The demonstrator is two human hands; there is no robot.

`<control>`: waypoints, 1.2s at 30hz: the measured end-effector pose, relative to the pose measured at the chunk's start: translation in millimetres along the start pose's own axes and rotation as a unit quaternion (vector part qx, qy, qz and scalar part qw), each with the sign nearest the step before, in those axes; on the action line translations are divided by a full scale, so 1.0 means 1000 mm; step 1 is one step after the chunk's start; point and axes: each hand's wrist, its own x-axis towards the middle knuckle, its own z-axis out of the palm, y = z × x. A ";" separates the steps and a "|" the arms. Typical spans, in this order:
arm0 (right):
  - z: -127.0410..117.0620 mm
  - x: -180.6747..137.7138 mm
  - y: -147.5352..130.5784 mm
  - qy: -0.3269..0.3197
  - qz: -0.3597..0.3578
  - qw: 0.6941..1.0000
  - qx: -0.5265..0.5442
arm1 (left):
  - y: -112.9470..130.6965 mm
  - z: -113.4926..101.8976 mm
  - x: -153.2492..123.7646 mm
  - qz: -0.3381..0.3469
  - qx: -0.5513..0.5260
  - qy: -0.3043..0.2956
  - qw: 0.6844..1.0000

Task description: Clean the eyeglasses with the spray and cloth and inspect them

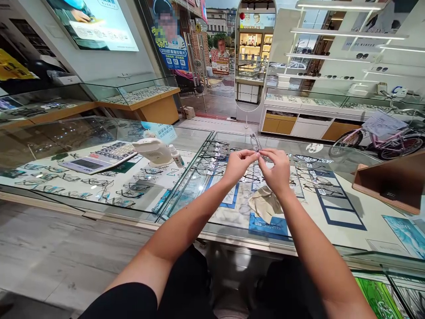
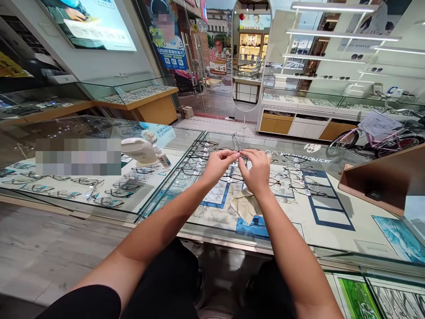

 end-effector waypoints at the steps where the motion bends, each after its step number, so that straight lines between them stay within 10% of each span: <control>1: 0.000 0.000 -0.001 -0.005 -0.003 1.000 0.008 | -0.001 -0.001 0.001 0.005 0.003 0.005 1.000; 15: -0.051 0.032 0.065 0.105 0.241 0.941 0.214 | 0.007 -0.018 0.014 0.175 0.312 -0.017 0.934; 27: -0.074 0.047 0.093 0.120 0.298 0.883 0.342 | 0.006 0.091 0.095 0.172 0.630 -0.312 0.690; 36: -0.055 0.044 0.103 0.142 0.272 0.898 0.316 | -0.029 0.108 0.101 0.132 0.678 -0.343 0.637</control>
